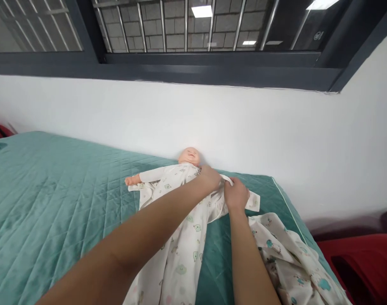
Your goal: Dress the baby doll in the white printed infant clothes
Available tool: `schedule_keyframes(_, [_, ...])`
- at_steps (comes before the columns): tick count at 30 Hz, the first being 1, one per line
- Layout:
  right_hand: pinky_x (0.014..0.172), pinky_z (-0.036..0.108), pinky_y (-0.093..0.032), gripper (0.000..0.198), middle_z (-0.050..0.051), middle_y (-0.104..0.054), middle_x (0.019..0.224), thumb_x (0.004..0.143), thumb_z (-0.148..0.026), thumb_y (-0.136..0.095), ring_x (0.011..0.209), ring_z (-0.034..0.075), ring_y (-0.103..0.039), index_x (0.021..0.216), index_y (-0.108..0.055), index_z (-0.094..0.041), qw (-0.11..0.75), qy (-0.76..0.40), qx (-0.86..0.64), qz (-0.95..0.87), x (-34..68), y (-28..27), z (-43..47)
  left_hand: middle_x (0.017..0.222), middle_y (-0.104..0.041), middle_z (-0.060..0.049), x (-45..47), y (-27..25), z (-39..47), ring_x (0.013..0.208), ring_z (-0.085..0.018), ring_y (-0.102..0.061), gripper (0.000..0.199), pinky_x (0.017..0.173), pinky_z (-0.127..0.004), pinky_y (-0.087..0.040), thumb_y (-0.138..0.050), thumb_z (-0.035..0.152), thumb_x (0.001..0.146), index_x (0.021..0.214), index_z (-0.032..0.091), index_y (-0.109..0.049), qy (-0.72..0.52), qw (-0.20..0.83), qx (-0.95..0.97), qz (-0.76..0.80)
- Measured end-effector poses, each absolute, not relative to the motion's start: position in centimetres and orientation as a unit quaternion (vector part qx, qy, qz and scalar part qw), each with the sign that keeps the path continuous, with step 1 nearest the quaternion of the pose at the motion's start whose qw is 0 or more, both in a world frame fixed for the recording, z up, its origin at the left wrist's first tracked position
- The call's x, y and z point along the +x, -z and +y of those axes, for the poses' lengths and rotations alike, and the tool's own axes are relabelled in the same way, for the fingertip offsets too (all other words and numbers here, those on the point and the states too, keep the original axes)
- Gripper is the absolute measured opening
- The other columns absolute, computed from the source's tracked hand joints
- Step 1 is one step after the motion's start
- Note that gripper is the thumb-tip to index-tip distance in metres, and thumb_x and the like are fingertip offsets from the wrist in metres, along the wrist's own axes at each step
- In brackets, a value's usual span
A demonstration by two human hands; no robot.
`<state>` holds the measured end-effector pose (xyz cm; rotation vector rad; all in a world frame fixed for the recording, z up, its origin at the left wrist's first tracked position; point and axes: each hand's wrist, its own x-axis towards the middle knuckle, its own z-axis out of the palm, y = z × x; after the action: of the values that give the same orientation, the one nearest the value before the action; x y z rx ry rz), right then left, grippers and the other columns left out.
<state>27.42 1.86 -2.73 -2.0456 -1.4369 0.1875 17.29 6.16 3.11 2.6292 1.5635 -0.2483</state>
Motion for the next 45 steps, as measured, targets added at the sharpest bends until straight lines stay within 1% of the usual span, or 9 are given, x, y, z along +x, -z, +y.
schedule_keyframes(5, [0.106,0.049,-0.032,0.038,0.017,-0.074,0.112,0.091,-0.027,-0.042,0.113,0.034,-0.064,0.112,-0.071,-0.015,0.299,-0.085,-0.782,-0.540,27.5,3.1,2.1,0.109,-0.075,-0.013,18.5,-2.1,6.4,0.104,-0.029,-0.068,0.030,0.095,-0.040,-0.051,-0.074,0.017,0.073,0.102,0.020,-0.074,0.132,0.041,0.878,0.459])
schedule_keyframes(12, [0.090,0.039,-0.043,0.037,0.018,-0.071,0.115,0.093,-0.030,-0.039,0.109,0.031,-0.064,0.112,-0.067,-0.015,0.313,-0.122,-0.784,-0.522,28.5,3.4,2.2,0.111,-0.074,-0.014,16.7,-2.6,6.8,0.106,-0.029,-0.068,0.029,0.094,-0.040,-0.050,-0.070,0.017,0.077,0.106,0.018,-0.072,0.121,-0.005,0.896,0.427])
schedule_keyframes(16, [0.086,0.037,-0.043,0.036,0.016,-0.069,0.117,0.094,-0.031,-0.040,0.110,0.030,-0.063,0.117,-0.063,-0.016,0.335,-0.147,-0.784,-0.501,28.7,3.5,2.1,0.107,-0.075,-0.015,15.5,-3.6,6.9,0.101,-0.030,-0.069,0.025,0.089,-0.040,-0.051,-0.068,0.022,0.079,0.103,0.015,-0.072,0.127,-0.026,0.895,0.427])
schedule_keyframes(20, [0.083,0.037,-0.043,0.036,0.015,-0.069,0.114,0.092,-0.033,-0.042,0.105,0.030,-0.064,0.120,-0.059,-0.017,0.365,-0.175,-0.781,-0.475,28.8,3.7,2.0,0.106,-0.075,-0.016,14.6,-4.8,7.1,0.095,-0.030,-0.070,0.027,0.083,-0.039,-0.052,-0.067,0.017,0.078,0.104,0.015,-0.072,0.135,-0.038,0.889,0.435])
schedule_keyframes(27, [0.085,0.038,-0.042,0.032,0.012,-0.069,0.103,0.084,-0.036,-0.049,0.099,0.030,-0.061,0.109,-0.060,-0.019,0.475,-0.209,-0.737,-0.433,29.4,4.4,2.2,0.101,-0.074,-0.017,12.6,-7.0,6.8,0.088,-0.028,-0.070,0.029,0.077,-0.038,-0.052,-0.063,0.012,0.076,0.103,0.016,-0.070,0.133,-0.051,0.882,0.448])
schedule_keyframes(32, [0.087,0.039,-0.046,0.026,0.007,-0.069,0.098,0.070,-0.036,-0.059,0.096,0.027,-0.061,0.091,-0.061,-0.021,0.592,-0.265,-0.655,-0.387,29.9,5.4,3.2,0.105,-0.072,-0.016,11.4,-7.4,6.4,0.088,-0.028,-0.069,0.034,0.076,-0.038,-0.052,-0.058,0.013,0.080,0.112,0.017,-0.066,0.117,-0.054,0.883,0.452])
schedule_keyframes(37, [0.081,0.034,-0.054,0.034,0.004,-0.073,0.103,0.059,-0.026,-0.064,0.092,0.021,-0.068,0.093,-0.062,-0.021,0.691,-0.371,-0.537,-0.312,29.9,5.7,3.7,0.111,-0.071,-0.015,11.8,-5.9,6.3,0.095,-0.029,-0.068,0.038,0.077,-0.038,-0.053,-0.060,0.018,0.080,0.118,0.019,-0.062,0.109,-0.040,0.887,0.447])
schedule_keyframes(41, [0.077,0.033,-0.058,0.036,0.004,-0.076,0.098,0.055,-0.021,-0.066,0.089,0.020,-0.071,0.090,-0.061,-0.021,0.717,-0.434,-0.480,-0.257,29.9,5.4,3.6,0.113,-0.071,-0.014,12.4,-4.7,6.2,0.098,-0.030,-0.068,0.038,0.079,-0.038,-0.053,-0.060,0.020,0.081,0.119,0.020,-0.061,0.108,-0.026,0.889,0.444])
schedule_keyframes(45, [0.077,0.033,-0.059,0.032,0.003,-0.075,0.087,0.056,-0.023,-0.070,0.085,0.019,-0.071,0.087,-0.061,-0.021,0.722,-0.454,-0.469,-0.228,29.6,5.3,3.7,0.115,-0.070,-0.015,12.6,-3.9,6.3,0.098,-0.031,-0.068,0.038,0.079,-0.040,-0.053,-0.060,0.020,0.081,0.120,0.018,-0.060,0.104,-0.016,0.892,0.440])
